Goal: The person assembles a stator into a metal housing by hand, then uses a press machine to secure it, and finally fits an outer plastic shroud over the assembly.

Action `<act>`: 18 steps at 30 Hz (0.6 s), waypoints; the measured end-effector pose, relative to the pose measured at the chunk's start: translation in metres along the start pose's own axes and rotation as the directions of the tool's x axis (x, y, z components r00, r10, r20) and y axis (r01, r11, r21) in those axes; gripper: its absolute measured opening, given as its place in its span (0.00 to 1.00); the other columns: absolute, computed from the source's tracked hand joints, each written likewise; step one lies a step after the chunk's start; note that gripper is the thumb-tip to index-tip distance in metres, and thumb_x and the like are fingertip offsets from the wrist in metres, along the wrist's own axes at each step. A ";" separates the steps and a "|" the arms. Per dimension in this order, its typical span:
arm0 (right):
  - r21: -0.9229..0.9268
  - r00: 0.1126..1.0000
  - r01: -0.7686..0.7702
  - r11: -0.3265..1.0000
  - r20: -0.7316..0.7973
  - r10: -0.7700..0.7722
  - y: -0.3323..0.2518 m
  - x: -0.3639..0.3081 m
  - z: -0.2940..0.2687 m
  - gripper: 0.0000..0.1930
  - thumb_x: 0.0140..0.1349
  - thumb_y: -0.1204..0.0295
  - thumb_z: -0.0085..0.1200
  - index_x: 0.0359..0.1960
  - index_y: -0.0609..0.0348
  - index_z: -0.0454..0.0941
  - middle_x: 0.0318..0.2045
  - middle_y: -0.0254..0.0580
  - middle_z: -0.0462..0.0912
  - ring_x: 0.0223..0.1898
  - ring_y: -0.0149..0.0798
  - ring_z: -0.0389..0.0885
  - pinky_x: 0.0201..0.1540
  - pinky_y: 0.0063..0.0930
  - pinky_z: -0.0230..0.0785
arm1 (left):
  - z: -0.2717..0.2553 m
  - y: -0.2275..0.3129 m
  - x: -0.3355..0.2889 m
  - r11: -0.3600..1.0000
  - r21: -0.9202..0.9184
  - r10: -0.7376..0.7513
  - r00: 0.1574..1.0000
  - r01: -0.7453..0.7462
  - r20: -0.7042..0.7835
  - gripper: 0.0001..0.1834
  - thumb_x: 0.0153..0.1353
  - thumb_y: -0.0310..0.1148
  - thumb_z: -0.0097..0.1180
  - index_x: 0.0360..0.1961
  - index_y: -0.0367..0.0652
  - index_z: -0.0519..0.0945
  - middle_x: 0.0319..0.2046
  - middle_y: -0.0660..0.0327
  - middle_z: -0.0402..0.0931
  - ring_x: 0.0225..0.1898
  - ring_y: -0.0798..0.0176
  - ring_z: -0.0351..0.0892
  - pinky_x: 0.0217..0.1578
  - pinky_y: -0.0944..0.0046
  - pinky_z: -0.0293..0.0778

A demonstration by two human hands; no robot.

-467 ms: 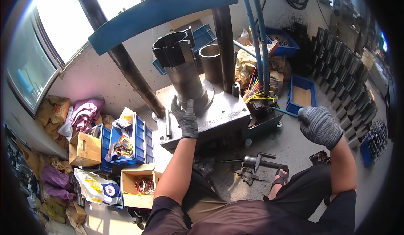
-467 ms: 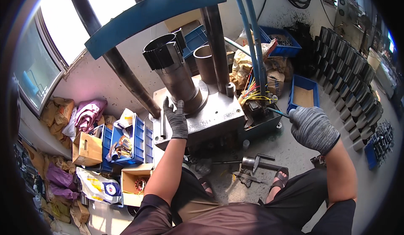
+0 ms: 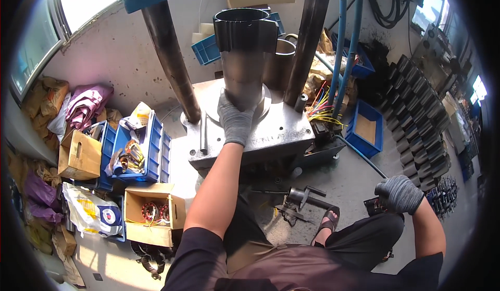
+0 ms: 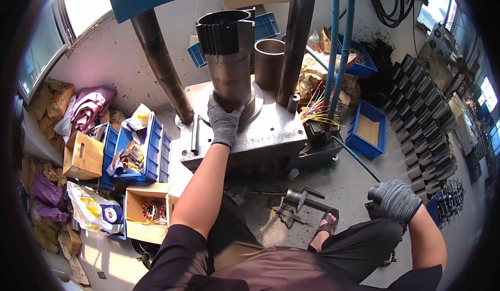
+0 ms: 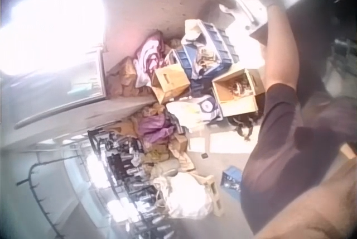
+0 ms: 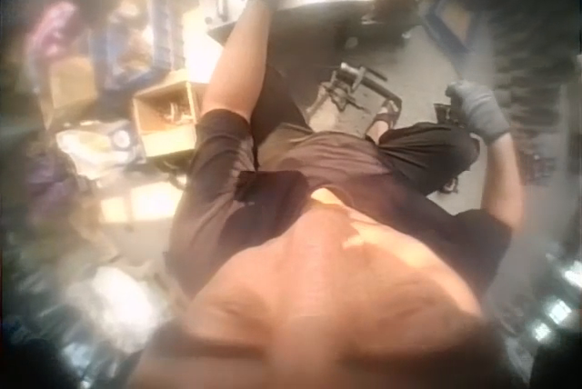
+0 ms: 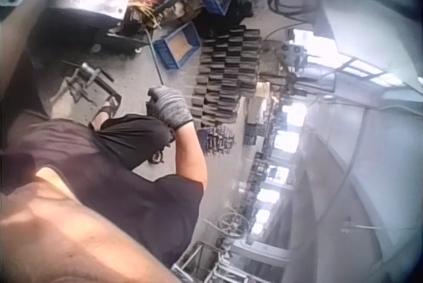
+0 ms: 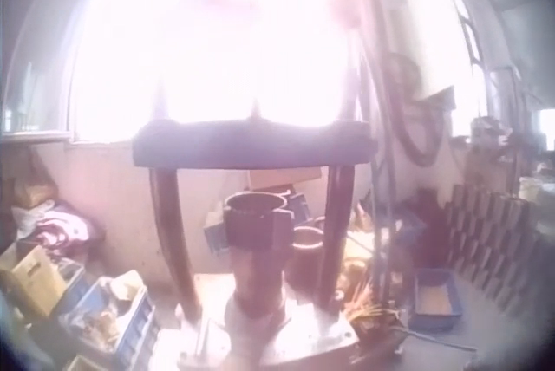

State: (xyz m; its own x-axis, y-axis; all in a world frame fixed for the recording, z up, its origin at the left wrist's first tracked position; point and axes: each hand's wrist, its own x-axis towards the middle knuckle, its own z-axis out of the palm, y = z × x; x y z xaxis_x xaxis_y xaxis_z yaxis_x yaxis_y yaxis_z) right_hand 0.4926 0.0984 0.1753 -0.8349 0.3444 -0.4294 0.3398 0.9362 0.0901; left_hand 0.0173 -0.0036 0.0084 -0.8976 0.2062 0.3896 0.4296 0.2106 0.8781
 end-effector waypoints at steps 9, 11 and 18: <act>0.119 0.942 -0.256 0.959 -0.192 0.275 -0.033 -0.009 0.086 0.16 0.57 0.56 0.64 0.23 0.54 0.80 0.24 0.47 0.82 0.30 0.54 0.83 0.36 0.49 0.74 | -0.012 0.019 -0.004 0.999 -0.035 -0.022 0.996 0.025 0.082 0.51 0.40 0.33 0.83 0.67 0.39 0.69 0.60 0.47 0.75 0.62 0.42 0.74 0.66 0.49 0.72; 0.145 0.915 -0.280 0.949 -0.259 0.309 -0.038 -0.010 0.088 0.16 0.58 0.57 0.65 0.22 0.54 0.80 0.23 0.46 0.81 0.29 0.53 0.82 0.36 0.50 0.74 | -0.017 0.021 -0.003 0.995 -0.089 -0.037 0.993 0.048 0.112 0.52 0.40 0.33 0.83 0.68 0.39 0.68 0.61 0.47 0.74 0.62 0.42 0.74 0.66 0.49 0.72; 0.141 0.895 -0.287 0.948 -0.313 0.317 -0.038 -0.009 0.089 0.15 0.60 0.58 0.64 0.23 0.55 0.79 0.24 0.49 0.80 0.30 0.56 0.81 0.35 0.51 0.73 | -0.016 0.018 0.000 0.999 -0.040 -0.015 0.995 0.019 0.102 0.52 0.40 0.37 0.84 0.67 0.38 0.70 0.60 0.46 0.75 0.62 0.42 0.75 0.65 0.48 0.73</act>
State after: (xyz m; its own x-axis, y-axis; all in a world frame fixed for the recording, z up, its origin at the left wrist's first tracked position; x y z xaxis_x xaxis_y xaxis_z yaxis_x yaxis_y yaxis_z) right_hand 0.5257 0.0530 0.0954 -0.7750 0.6276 -0.0746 0.6225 0.7784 0.0815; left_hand 0.0239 -0.0147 0.0287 -0.8889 0.2998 0.3464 0.4085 0.1763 0.8956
